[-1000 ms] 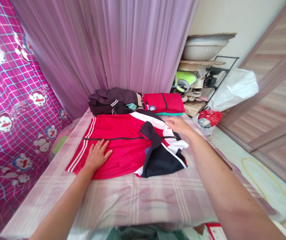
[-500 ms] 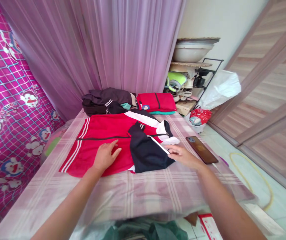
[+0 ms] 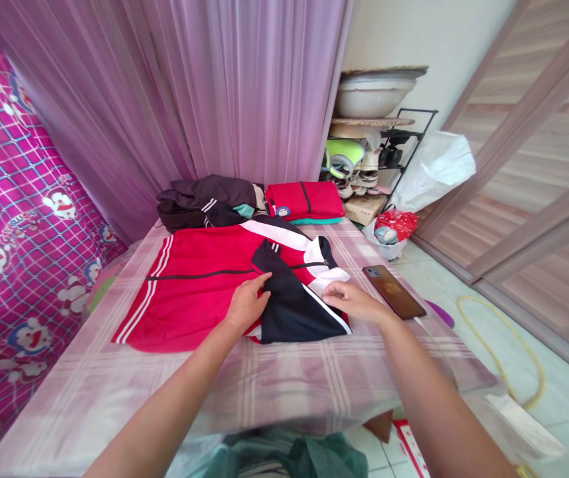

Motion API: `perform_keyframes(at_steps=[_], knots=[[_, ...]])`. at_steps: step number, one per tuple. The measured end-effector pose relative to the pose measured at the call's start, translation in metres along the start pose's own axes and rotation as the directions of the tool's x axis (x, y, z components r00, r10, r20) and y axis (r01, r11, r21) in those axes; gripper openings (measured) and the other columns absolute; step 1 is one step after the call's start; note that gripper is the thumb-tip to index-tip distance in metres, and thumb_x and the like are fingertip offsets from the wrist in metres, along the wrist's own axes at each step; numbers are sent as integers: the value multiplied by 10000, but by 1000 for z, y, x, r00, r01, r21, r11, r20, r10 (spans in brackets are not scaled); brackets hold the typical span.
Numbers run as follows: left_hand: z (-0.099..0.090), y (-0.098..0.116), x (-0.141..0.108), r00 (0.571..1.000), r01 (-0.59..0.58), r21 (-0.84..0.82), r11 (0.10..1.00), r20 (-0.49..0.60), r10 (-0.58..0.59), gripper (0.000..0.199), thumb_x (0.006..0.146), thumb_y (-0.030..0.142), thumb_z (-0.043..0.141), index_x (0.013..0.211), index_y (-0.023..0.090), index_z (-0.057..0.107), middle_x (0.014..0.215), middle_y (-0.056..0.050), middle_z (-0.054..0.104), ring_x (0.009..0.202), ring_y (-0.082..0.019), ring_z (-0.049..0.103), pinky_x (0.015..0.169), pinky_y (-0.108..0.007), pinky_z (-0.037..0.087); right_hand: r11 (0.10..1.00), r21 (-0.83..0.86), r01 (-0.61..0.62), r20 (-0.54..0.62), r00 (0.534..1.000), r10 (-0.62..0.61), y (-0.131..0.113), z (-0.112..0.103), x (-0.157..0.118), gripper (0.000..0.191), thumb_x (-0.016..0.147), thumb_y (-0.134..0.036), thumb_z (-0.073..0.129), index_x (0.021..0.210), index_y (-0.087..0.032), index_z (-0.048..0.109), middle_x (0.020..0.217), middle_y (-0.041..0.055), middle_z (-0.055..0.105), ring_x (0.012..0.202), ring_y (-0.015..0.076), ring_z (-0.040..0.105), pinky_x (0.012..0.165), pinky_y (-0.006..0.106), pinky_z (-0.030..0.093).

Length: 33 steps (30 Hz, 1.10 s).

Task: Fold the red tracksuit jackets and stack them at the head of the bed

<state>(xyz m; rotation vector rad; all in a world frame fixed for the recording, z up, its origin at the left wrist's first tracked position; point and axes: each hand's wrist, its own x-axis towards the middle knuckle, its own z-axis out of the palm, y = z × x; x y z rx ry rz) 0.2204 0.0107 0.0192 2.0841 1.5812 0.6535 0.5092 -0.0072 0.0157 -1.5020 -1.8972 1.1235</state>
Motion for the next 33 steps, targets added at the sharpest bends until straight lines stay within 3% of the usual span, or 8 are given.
perform_keyframes(at_steps=[3, 6, 10, 15, 20, 24, 28, 33], knots=[[-7, 7, -6, 998, -55, -90, 994, -19, 54, 538, 829, 186, 569, 1364, 240, 582, 1120, -41, 725, 1044, -199, 644, 994, -339, 496, 999, -1, -33, -72, 997, 33, -8, 14, 24, 378, 799, -368, 670, 1140, -209, 631, 1030, 69, 735, 974, 208, 679, 884, 324, 503], [-15, 6, -16, 998, -60, -192, 980, -1, 61, 559, 816, 184, 578, 1373, 228, 573, 1086, -33, 725, 1018, -182, 651, 977, -325, 508, 998, -8, -61, -16, 998, 61, -12, 24, 39, 559, 783, -275, 698, 1318, -193, 563, 926, 48, 752, 876, 196, 692, 827, 315, 515], [-24, -3, -27, 999, -26, -246, 969, 28, 35, 579, 797, 199, 606, 1374, 234, 572, 1042, -16, 725, 983, -171, 663, 957, -315, 517, 983, 181, -8, 96, 995, -9, -4, 19, 38, 540, 804, -270, 678, 1325, -172, 576, 866, 25, 739, 800, 162, 677, 755, 279, 517], [-26, -2, -29, 997, -53, -227, 972, 34, 62, 587, 775, 183, 617, 1359, 234, 587, 1107, -26, 729, 992, -173, 666, 967, -323, 516, 991, 131, -41, 15, 999, 39, -3, 18, 33, 396, 823, -369, 686, 1181, -200, 672, 1030, 69, 747, 949, 208, 680, 832, 320, 525], [-32, 10, -31, 986, -154, -279, 948, 22, 167, 543, 796, 161, 571, 1329, 257, 610, 1244, -9, 699, 1122, -175, 637, 1040, -321, 474, 971, 233, -47, 192, 981, 1, -17, 29, 37, 612, 786, -290, 710, 1365, -176, 549, 917, 44, 756, 860, 180, 692, 788, 288, 530], [-40, 8, -34, 988, -145, -245, 959, 16, 153, 555, 785, 168, 589, 1334, 249, 607, 1267, -22, 692, 1139, -194, 632, 1058, -347, 464, 947, 321, -31, 115, 993, -7, -15, 23, 36, 587, 829, -307, 651, 1393, -204, 524, 951, 43, 741, 818, 157, 682, 739, 270, 528], [-40, 9, -34, 991, -126, -225, 966, 23, 134, 538, 774, 177, 596, 1307, 242, 627, 1210, -28, 716, 1051, -186, 656, 1003, -339, 494, 982, 172, -78, 98, 993, 61, -17, 32, 44, 444, 837, -332, 656, 1253, -180, 626, 1063, 85, 731, 871, 187, 684, 762, 293, 528], [-35, 7, -31, 999, -43, -168, 985, -27, 39, 342, 793, 328, 641, 1116, 241, 712, 1002, -15, 749, 868, -169, 665, 828, -290, 529, 999, -38, -21, 213, 977, 29, -31, 45, 56, 523, 699, -180, 727, 1218, -169, 663, 814, 13, 718, 773, 192, 658, 784, 324, 505]])
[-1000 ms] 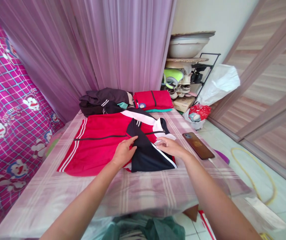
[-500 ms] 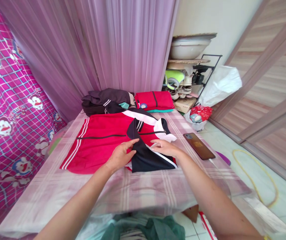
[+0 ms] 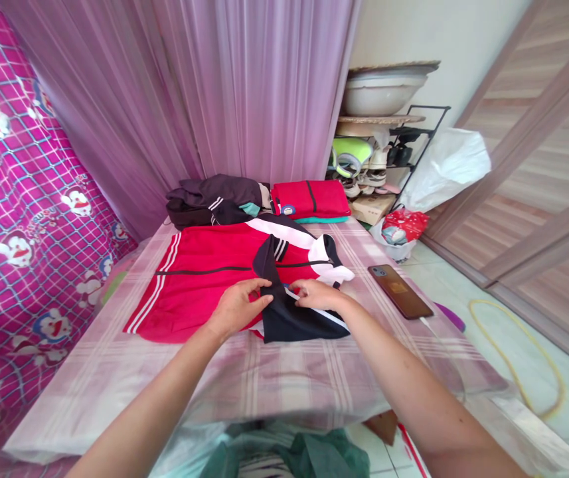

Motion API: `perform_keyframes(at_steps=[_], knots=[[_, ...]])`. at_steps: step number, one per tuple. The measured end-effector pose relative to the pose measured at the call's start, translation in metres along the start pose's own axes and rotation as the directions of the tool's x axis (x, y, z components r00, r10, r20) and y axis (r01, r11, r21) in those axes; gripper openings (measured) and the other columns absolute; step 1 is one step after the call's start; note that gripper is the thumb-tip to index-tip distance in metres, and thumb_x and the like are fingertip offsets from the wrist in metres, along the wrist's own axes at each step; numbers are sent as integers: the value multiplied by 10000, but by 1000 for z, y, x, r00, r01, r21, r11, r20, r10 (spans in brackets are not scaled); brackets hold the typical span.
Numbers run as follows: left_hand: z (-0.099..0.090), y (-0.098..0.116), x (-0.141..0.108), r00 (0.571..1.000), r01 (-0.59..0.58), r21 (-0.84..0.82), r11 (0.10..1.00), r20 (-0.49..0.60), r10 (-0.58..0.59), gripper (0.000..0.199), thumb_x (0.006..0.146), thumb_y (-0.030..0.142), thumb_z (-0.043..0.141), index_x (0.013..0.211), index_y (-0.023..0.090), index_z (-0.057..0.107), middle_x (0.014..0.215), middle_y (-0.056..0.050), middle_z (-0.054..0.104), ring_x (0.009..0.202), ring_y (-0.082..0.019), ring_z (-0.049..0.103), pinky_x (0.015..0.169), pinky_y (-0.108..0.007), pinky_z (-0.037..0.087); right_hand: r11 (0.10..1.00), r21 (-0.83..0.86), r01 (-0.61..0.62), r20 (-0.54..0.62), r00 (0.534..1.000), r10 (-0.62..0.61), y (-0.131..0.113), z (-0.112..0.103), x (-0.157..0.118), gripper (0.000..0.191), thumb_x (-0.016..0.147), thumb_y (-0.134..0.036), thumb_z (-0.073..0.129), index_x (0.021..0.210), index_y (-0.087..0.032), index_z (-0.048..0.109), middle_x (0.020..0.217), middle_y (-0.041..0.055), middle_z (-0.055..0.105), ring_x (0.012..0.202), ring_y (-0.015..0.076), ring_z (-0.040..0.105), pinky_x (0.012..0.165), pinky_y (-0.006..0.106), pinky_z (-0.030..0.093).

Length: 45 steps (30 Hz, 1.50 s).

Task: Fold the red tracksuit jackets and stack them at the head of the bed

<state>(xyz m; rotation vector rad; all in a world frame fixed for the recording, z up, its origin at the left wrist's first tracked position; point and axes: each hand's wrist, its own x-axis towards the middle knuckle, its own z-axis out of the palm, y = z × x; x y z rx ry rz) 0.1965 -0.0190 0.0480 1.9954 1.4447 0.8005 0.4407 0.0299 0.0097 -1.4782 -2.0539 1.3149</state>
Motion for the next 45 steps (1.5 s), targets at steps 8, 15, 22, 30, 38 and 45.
perform_keyframes(at_steps=[8, 15, 22, 30, 38, 45], knots=[[-4, -14, -4, 998, 42, 98, 994, 35, -46, 468, 796, 331, 626, 1258, 262, 633, 845, 23, 678, 723, -140, 617, 681, -251, 487, 760, 577, 299, -269, 948, -169, 25, -32, -55, 554, 711, -345, 757, 1252, -294, 648, 1250, 31, 678, 1097, 210, 628, 981, 377, 458], [-7, 19, 5, 992, -120, 337, 934, 11, 123, 172, 848, 299, 588, 922, 238, 731, 987, -68, 703, 1016, -251, 628, 926, -387, 495, 965, 176, 194, -303, 943, -134, 16, -49, -74, 368, 739, -477, 716, 1007, -224, 733, 980, 50, 731, 937, 227, 658, 901, 394, 493], [-24, 39, 12, 946, -123, -385, 915, 234, 226, 337, 874, 540, 542, 916, 206, 555, 1039, -56, 650, 963, -186, 616, 845, -336, 515, 930, 194, 311, -363, 904, -226, -3, -66, -100, 399, 805, -638, 605, 875, -251, 675, 1183, 94, 686, 1166, 307, 577, 991, 447, 432], [9, 27, 0, 847, 303, -391, 869, 528, -58, 482, 814, 690, 530, 993, 248, 469, 635, 91, 448, 487, -77, 471, 468, -198, 393, 947, 241, 211, -94, 976, -194, 11, -54, -89, 464, 786, -644, 620, 896, -197, 681, 902, 47, 670, 888, 214, 604, 864, 340, 461], [25, -6, 8, 996, 49, 381, 923, 47, -73, 160, 866, 280, 554, 997, 208, 613, 1045, -76, 670, 1020, -235, 642, 914, -361, 486, 987, -118, -105, -503, 864, 32, 34, -17, -32, 214, 859, -310, 550, 984, -210, 693, 1003, 64, 719, 883, 207, 648, 813, 322, 474], [32, -13, 17, 981, 32, 402, 915, 164, -107, 396, 877, 328, 573, 1249, 196, 599, 1120, -101, 726, 1095, -271, 647, 962, -390, 466, 916, -374, -147, -552, 829, -93, 9, -4, -25, 209, 886, -276, 538, 966, -247, 728, 1052, 56, 739, 895, 205, 661, 774, 300, 464]])
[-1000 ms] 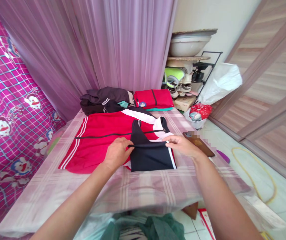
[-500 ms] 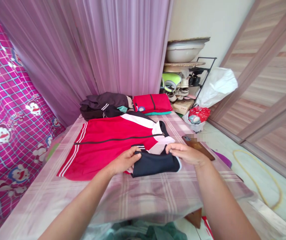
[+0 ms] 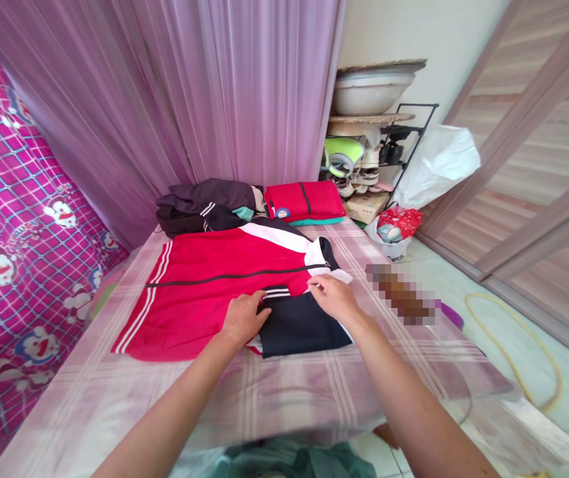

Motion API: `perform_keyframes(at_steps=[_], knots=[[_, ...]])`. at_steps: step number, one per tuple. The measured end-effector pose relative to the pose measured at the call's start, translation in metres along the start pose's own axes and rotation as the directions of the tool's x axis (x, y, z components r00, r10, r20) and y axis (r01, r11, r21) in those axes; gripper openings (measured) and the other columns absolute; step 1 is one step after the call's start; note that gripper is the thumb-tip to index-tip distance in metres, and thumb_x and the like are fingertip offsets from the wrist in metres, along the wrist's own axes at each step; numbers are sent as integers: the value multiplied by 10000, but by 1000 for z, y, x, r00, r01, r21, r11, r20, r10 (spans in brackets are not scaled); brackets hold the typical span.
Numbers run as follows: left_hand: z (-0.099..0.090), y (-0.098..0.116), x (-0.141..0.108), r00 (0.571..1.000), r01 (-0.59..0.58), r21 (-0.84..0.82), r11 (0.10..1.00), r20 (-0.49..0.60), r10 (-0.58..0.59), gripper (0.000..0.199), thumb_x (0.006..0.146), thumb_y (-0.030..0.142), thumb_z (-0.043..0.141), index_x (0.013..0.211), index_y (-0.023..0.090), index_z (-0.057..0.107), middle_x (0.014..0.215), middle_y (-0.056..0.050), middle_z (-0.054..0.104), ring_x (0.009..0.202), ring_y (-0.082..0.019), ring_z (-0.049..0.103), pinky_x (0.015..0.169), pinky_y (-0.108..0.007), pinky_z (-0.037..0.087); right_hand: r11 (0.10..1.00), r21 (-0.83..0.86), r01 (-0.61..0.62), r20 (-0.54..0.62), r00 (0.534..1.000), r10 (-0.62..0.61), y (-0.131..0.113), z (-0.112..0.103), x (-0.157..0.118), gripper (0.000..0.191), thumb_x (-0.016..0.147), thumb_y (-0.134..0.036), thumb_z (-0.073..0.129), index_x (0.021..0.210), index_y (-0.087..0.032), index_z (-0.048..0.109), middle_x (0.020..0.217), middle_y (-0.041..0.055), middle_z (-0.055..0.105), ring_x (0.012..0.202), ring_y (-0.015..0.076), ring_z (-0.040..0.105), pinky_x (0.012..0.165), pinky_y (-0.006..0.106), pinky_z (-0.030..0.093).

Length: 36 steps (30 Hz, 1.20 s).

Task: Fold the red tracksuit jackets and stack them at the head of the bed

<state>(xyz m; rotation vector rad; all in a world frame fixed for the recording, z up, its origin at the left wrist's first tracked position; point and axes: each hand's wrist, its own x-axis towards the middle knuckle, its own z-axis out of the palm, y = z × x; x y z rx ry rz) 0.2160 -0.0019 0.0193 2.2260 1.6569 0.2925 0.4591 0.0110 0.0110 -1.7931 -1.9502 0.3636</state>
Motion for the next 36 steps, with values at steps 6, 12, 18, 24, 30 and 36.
perform_keyframes(at_steps=[6, 12, 18, 24, 30, 36], knots=[[9, 6, -3, 967, -178, -141, 974, 159, 199, 282, 864, 320, 557, 1096, 248, 702, 1063, -48, 758, 986, -227, 685, 860, -318, 501, 997, 32, 72, 53, 996, -73, -24, -4, 22, 242, 916, -271, 507, 1009, -249, 729, 1077, 49, 739, 949, 207, 657, 826, 293, 463], [5, -3, -2, 926, -232, -368, 901, 199, 320, 320, 907, 409, 501, 1065, 248, 728, 1034, -24, 769, 918, -200, 697, 815, -291, 518, 985, -82, 154, 159, 977, -140, -49, 26, 43, 239, 937, -236, 494, 999, -232, 725, 1092, 68, 722, 1007, 215, 637, 876, 291, 448], [-7, -42, -5, 950, -313, -201, 928, -63, 307, 317, 933, 372, 491, 1090, 227, 726, 1132, -75, 736, 1082, -217, 644, 1026, -381, 467, 966, -193, 172, 113, 982, -152, -25, 45, 26, 221, 917, -173, 489, 912, -196, 709, 991, 93, 693, 976, 215, 608, 879, 298, 433], [17, -75, -13, 917, -379, 5, 925, -129, 377, 350, 948, 336, 486, 1223, 236, 678, 1297, -90, 663, 1235, -232, 579, 1106, -434, 438, 977, -185, 104, 200, 978, -66, -39, 29, 57, 246, 940, -258, 489, 965, -249, 733, 987, 64, 740, 906, 214, 656, 791, 295, 447], [28, -74, -18, 909, -388, 66, 919, -137, 394, 345, 943, 292, 502, 1250, 231, 648, 1396, -78, 605, 1351, -255, 490, 1165, -503, 368, 964, -247, 99, 113, 991, -73, -68, 43, 139, 338, 948, -325, 504, 1236, -231, 652, 1199, 118, 683, 1100, 269, 622, 921, 345, 457], [25, -70, -21, 912, -388, 57, 920, -124, 392, 335, 927, 275, 528, 1236, 229, 649, 1335, -81, 647, 1283, -268, 548, 1120, -507, 427, 934, -297, 199, 98, 979, -177, -71, 77, 206, 600, 928, -398, 559, 1468, -170, 430, 1518, 162, 433, 1356, 304, 417, 1096, 426, 346]])
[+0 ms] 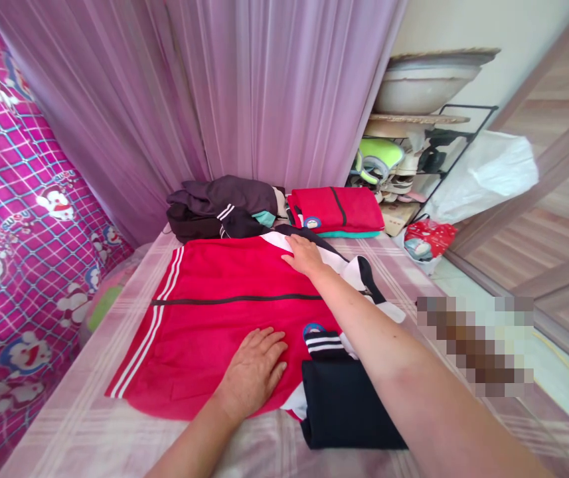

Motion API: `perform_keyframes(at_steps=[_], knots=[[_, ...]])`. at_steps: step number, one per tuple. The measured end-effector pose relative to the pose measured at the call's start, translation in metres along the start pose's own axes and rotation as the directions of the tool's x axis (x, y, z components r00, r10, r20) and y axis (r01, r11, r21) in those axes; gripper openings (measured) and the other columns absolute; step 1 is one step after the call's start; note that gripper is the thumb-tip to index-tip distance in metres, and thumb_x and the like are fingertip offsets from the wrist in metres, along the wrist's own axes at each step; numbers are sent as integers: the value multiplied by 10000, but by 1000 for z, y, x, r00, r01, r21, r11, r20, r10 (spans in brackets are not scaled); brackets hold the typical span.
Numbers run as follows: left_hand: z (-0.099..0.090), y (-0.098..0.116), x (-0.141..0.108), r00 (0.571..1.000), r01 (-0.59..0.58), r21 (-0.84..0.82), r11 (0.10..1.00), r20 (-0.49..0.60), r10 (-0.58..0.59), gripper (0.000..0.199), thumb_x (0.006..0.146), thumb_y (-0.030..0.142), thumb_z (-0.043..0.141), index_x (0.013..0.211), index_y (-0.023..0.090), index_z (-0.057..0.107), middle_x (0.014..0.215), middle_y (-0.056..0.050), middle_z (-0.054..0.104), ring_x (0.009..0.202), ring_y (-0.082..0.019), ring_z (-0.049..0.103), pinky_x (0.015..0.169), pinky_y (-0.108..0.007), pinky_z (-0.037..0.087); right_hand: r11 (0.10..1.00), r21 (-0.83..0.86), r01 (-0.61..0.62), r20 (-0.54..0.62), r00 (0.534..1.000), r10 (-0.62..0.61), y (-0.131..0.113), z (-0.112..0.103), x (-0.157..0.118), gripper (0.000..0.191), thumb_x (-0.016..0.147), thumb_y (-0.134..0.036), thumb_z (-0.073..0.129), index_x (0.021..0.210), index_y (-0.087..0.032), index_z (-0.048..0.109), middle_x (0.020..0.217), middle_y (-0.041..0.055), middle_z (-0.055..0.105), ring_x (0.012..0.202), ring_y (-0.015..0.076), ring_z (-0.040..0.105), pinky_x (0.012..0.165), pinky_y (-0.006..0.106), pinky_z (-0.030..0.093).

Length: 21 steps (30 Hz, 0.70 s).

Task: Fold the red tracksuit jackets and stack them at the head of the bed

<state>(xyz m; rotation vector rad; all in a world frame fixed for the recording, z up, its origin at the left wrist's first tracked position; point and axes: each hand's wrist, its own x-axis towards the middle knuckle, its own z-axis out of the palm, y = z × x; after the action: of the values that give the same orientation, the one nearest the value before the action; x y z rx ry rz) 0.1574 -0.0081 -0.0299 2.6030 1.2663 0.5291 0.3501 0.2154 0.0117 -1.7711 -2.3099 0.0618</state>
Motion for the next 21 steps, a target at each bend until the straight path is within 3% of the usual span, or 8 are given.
perform_keyframes(at_steps=[3, 6, 9, 11, 14, 16, 19, 21], knots=[[-3, 2, 0, 1000, 2, -48, 999, 1, -2, 326, 926, 280, 531, 1225, 243, 653, 1295, -76, 666, 1237, -264, 572, 1084, -499, 462, 999, -14, -48, 18, 999, 48, 0, 10, 22, 734, 911, -485, 580, 1517, -150, 337, 1584, 189, 316, 1419, 323, 322, 1110, 475, 308], [-4, 2, -1, 999, 28, -91, 995, 20, -27, 317, 932, 310, 530, 1221, 261, 651, 1279, -64, 672, 1207, -256, 582, 1068, -494, 472, 995, -41, -89, 2, 996, 89, 0, 16, 40, 801, 891, -516, 600, 1530, -135, 301, 1589, 211, 289, 1412, 339, 318, 1096, 495, 298], [-4, 2, -2, 998, 52, -110, 993, 36, -48, 324, 928, 326, 543, 1232, 275, 644, 1295, -56, 665, 1220, -250, 574, 1078, -484, 462, 993, -104, 48, -8, 999, -49, -1, 18, 57, 798, 884, -503, 608, 1535, -163, 297, 1580, 186, 319, 1403, 330, 313, 1080, 486, 289], [-4, 2, -2, 998, 52, -102, 993, 48, -47, 339, 927, 328, 547, 1252, 283, 633, 1345, -49, 638, 1280, -252, 537, 1115, -493, 426, 973, -159, 165, 46, 986, -159, -1, 16, 67, 739, 877, -487, 616, 1504, -185, 368, 1501, 173, 445, 1352, 325, 372, 1053, 480, 293], [-4, 1, -2, 996, 32, -66, 997, 82, -27, 385, 936, 339, 534, 1314, 293, 589, 1451, -17, 558, 1400, -253, 424, 1191, -524, 320, 941, -234, 245, 99, 969, -228, -4, 11, 80, 436, 891, -409, 604, 1267, -187, 627, 1236, 152, 649, 1177, 312, 504, 985, 454, 308], [-4, 0, -2, 995, 12, -45, 999, 102, -7, 429, 943, 352, 522, 1369, 298, 543, 1480, -3, 530, 1435, -240, 378, 1221, -517, 265, 940, -266, 213, 4, 976, -220, -5, 9, 86, 303, 920, -348, 558, 1126, -169, 689, 1144, 155, 673, 1103, 299, 527, 942, 431, 314], [-3, 0, -2, 993, 2, -24, 1000, 116, 1, 476, 951, 362, 510, 1423, 302, 487, 1489, 7, 520, 1442, -215, 369, 1233, -479, 252, 962, -265, 62, -161, 981, -108, -6, 9, 91, 304, 958, -306, 478, 1123, -143, 675, 1126, 173, 658, 1045, 294, 535, 891, 425, 327], [-1, 0, -2, 993, 10, -16, 1000, 120, -8, 481, 957, 370, 499, 1433, 304, 474, 1502, 17, 504, 1442, -210, 369, 1228, -464, 268, 966, -257, 6, -176, 983, -53, -8, 12, 92, 307, 969, -273, 445, 1125, -137, 672, 1121, 177, 654, 1031, 294, 539, 881, 428, 336]])
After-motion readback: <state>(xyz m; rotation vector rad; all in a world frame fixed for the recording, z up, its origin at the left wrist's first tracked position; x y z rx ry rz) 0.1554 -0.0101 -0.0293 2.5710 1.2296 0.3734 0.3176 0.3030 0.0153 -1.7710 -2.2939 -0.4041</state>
